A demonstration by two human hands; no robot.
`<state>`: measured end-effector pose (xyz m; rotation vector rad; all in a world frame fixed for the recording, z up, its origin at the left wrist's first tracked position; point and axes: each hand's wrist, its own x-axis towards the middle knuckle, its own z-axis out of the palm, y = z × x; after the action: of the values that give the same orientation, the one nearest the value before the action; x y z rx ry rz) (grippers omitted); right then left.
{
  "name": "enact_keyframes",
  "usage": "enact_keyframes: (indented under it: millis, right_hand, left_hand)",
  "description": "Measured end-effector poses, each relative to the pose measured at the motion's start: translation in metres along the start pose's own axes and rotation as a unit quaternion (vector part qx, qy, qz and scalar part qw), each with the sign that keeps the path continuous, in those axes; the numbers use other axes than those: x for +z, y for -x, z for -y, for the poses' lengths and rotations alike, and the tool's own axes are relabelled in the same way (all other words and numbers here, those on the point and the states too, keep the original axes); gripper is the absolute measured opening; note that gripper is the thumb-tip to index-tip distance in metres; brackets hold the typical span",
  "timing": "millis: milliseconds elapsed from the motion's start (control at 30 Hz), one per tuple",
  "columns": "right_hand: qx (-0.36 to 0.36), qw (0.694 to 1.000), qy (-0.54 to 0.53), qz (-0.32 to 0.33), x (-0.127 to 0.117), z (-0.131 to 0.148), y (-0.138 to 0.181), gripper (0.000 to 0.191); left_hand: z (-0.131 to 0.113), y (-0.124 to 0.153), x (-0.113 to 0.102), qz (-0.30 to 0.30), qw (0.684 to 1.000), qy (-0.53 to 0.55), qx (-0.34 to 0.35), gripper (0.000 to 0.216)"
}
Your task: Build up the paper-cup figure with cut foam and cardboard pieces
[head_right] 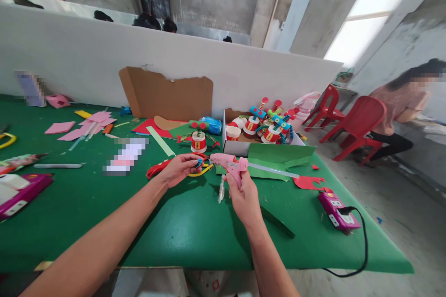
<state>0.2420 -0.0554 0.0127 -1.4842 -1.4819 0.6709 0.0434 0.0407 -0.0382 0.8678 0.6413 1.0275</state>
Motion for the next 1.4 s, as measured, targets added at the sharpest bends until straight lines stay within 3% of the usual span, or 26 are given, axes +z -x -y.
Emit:
enact_keyframes:
  millis: [367,467,667,867,1067,1167,1233,1300,1333,1400]
  right_hand:
    - [0.059,0.984,-0.169,-0.019,0.005,-0.005,-0.001,0.041]
    - [0.094,0.98,-0.173,-0.023,-0.014,-0.01,-0.001,0.046]
    - [0.192,0.973,-0.121,0.044,-0.076,-0.034,0.001,0.052]
    - [0.219,0.975,0.031,0.009,-0.11,-0.068,0.002,0.051]
    - [0.231,0.942,0.238,0.058,-0.11,-0.094,0.006,0.041]
    - [0.189,0.921,0.333,0.073,-0.11,-0.097,0.008,0.04]
    - [0.155,0.907,0.388,0.05,-0.109,-0.092,0.008,0.039]
    - [0.131,0.899,0.418,-0.022,-0.103,-0.08,0.004,0.038]
    - [0.117,0.901,0.411,-0.072,-0.097,-0.072,0.002,0.039]
    - [0.057,0.938,0.315,-0.133,-0.076,-0.052,-0.005,0.036]
  left_hand:
    - [-0.004,0.001,0.005,-0.025,0.999,0.023,0.028,0.035]
    - [-0.005,0.002,0.005,-0.017,0.999,0.016,0.026,0.033]
    - [-0.006,0.001,0.003,-0.018,0.999,0.007,0.026,0.03]
    - [-0.001,-0.001,-0.002,-0.011,0.999,0.007,0.031,0.027]
    - [-0.002,0.0,-0.001,-0.013,1.0,0.007,0.028,0.024]
    - [-0.002,0.001,0.0,-0.022,0.999,0.009,0.034,0.025]
    - [-0.002,0.0,0.001,-0.028,0.999,0.004,0.044,0.027]
    - [-0.003,0.0,0.002,-0.031,0.998,-0.007,0.062,0.028]
    - [-0.003,-0.001,0.003,-0.033,0.997,-0.012,0.075,0.028]
    - [-0.003,0.0,0.005,-0.036,0.994,-0.017,0.101,0.03]
